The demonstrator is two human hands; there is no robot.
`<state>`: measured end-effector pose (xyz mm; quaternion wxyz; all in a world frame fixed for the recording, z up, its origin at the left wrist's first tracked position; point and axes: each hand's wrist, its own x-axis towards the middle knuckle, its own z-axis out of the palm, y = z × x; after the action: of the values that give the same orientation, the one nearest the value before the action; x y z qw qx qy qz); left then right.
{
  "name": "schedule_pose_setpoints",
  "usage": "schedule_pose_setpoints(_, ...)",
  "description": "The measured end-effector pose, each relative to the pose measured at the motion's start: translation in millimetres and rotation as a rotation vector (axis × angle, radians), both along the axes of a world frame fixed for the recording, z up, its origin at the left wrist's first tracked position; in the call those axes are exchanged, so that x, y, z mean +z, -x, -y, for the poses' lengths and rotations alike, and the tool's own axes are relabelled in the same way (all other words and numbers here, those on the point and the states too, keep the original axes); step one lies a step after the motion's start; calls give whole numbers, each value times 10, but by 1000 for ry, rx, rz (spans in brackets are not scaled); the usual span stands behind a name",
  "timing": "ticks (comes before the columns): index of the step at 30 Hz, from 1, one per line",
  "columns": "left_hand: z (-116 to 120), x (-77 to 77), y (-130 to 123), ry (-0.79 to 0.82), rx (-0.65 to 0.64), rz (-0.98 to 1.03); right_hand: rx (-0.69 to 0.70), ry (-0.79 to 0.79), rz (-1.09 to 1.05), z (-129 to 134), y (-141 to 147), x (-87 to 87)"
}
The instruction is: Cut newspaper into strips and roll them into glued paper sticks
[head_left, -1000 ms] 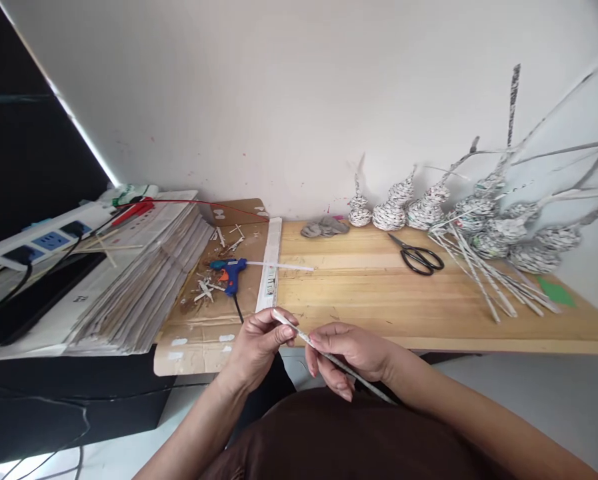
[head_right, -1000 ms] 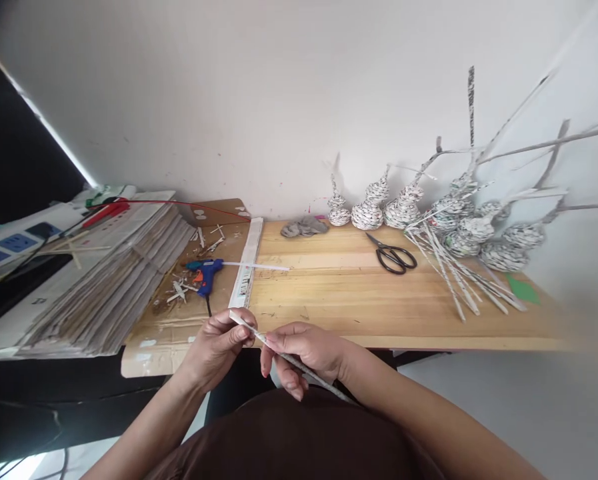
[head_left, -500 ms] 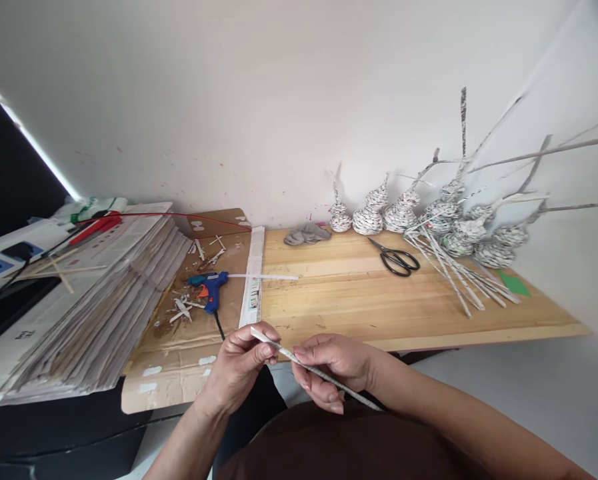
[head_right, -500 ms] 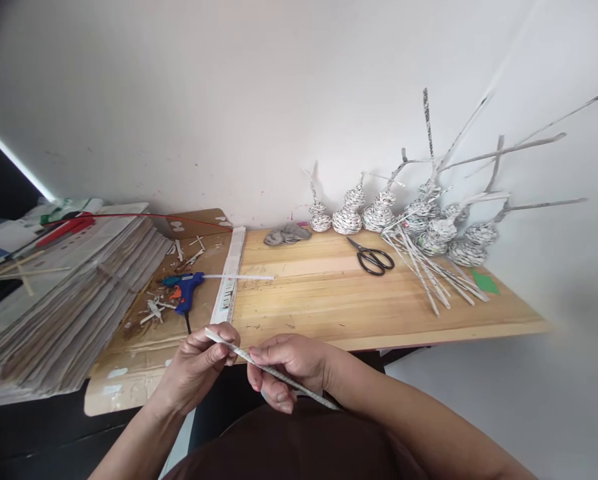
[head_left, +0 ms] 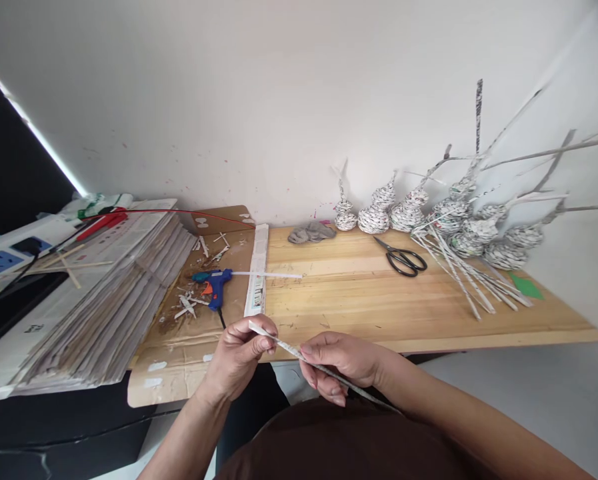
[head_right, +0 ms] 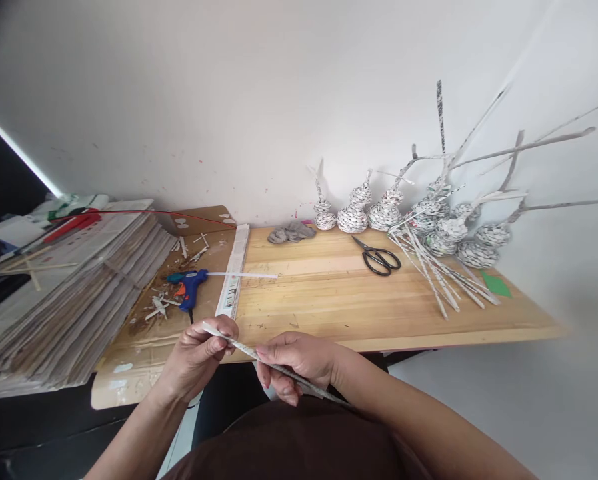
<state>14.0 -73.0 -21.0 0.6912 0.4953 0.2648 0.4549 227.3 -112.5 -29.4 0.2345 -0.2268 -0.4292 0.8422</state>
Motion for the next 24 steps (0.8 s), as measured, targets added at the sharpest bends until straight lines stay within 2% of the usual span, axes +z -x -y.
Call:
schedule_pose_setpoints(7, -15, 23, 31, -25, -46, -14, 97, 55, -78, 19, -21, -12)
schedule_pose_setpoints(10, -7, 36, 27, -30, -39, -16, 86, 46, -69, 15, -9, -53)
schedule_pose_setpoints(14, -14, 29, 50, -1, 39, -1, 22, -8, 26, 27, -20, -34)
schedule_pose_setpoints(18, -65, 24, 135, 65, 157, 20, -21, -153, 236, 72, -139, 115)
schedule_pose_setpoints(21, -116, 45, 203, 90, 263, 40, -55, -323, 439, 137, -302, 245)
schedule_pose_setpoints(24, -147, 68, 220, 103, 304, 35, -76, -494, 602, 217, -442, 318)
